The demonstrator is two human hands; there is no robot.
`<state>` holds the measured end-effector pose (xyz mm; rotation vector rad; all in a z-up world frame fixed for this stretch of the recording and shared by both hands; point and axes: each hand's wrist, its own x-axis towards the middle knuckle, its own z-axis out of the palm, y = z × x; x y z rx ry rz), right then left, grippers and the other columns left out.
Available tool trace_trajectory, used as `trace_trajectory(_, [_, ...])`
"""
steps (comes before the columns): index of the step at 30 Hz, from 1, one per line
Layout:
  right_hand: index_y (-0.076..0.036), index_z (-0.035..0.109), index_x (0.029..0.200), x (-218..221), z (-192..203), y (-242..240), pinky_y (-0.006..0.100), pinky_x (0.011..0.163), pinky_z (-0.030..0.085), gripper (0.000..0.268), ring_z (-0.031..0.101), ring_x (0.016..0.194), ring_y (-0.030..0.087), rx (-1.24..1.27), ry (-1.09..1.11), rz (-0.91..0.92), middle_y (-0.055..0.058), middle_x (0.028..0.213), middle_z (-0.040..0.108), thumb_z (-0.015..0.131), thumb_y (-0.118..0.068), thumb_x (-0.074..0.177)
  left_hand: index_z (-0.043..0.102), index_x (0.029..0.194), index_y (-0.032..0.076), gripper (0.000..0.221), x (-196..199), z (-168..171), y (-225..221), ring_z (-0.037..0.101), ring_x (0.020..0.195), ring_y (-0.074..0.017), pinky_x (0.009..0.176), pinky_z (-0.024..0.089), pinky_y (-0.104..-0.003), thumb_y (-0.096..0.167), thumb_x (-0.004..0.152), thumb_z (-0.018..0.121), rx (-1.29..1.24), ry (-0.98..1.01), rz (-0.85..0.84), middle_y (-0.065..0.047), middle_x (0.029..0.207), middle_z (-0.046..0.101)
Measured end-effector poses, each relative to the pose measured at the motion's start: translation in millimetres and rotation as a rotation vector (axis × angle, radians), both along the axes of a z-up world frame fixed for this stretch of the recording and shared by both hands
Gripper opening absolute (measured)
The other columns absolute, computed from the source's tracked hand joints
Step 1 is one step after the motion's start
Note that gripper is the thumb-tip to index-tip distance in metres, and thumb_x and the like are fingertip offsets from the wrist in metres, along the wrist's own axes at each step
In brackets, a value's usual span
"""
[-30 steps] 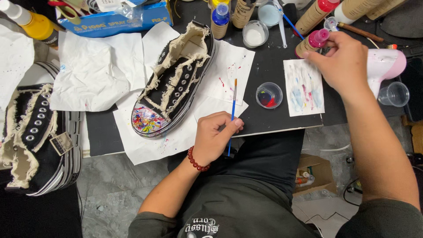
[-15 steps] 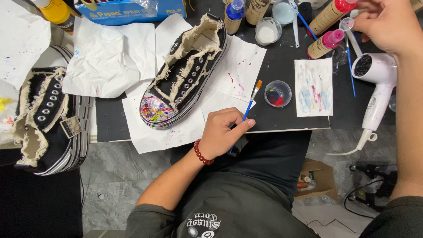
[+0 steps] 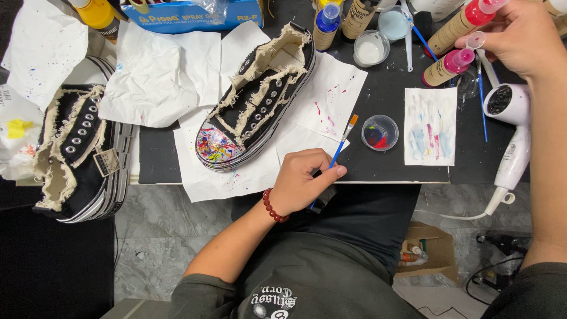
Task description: The person mixes paint in a small cup, paints vertical red and pink lines onto the sole of a platform sneaker, and uses a hairdryer to dry the painted sole.
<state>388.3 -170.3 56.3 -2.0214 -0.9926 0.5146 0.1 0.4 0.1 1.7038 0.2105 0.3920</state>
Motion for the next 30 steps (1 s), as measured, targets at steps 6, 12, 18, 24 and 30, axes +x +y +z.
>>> trace_trajectory(6, [-0.004,0.067,0.123,35.7,-25.7,-33.7,0.021,0.063,0.047,0.028,0.063,0.08,0.006,0.052,-0.07,-0.135,0.003,0.105,0.07,0.079,-0.013,0.101,0.064,0.073,0.001,0.029,0.3,-1.3,0.3,0.068,0.07,-0.0108,0.065,0.052,-0.026,0.019,0.092,0.076,-0.023,-0.015,-0.011,-0.006,0.079,0.073])
trace_trajectory(12, [-0.004,0.063,0.125,38.6,-21.2,-71.3,0.025,0.075,0.05,0.027,0.065,0.089,0.009,0.139,-0.075,-0.23,0.004,0.11,0.068,0.074,-0.013,0.102,0.063,0.072,0.001,0.029,0.2,-2.5,-0.5,0.068,0.071,-0.0117,0.066,0.052,-0.026,0.017,0.092,0.076,-0.015,-0.025,-0.012,-0.007,0.079,0.072])
trace_trajectory(18, [-0.005,0.058,0.128,-37.9,21.8,-79.5,0.028,0.085,0.054,0.031,0.067,0.096,0.011,0.294,-0.04,-0.193,0.003,0.113,0.066,0.07,-0.014,0.1,0.061,0.071,-0.001,0.03,0.6,-2.2,0.0,0.066,0.069,-0.0127,0.065,0.05,-0.026,0.015,0.092,0.076,-0.013,-0.048,-0.02,-0.007,0.076,0.069])
trace_trajectory(24, [-0.006,0.053,0.131,-111.9,48.1,-69.3,0.031,0.096,0.059,0.036,0.069,0.104,0.013,0.387,0.065,-0.059,0.002,0.117,0.063,0.065,-0.014,0.099,0.058,0.07,-0.002,0.033,0.0,-2.3,-1.0,0.058,0.064,-0.0138,0.062,0.046,-0.027,0.014,0.093,0.075,0.001,-0.045,-0.008,-0.007,0.072,0.066])
trace_trajectory(30, [0.001,0.05,0.134,-143.6,16.6,-67.5,0.033,0.099,0.054,0.043,0.067,0.109,0.019,0.172,0.021,-0.009,0.009,0.119,0.068,0.074,-0.018,0.104,0.059,0.071,-0.001,0.031,-0.2,-1.9,-0.7,0.059,0.064,-0.0132,0.062,0.046,-0.027,0.014,0.093,0.075,-0.007,-0.064,-0.006,-0.007,0.073,0.067])
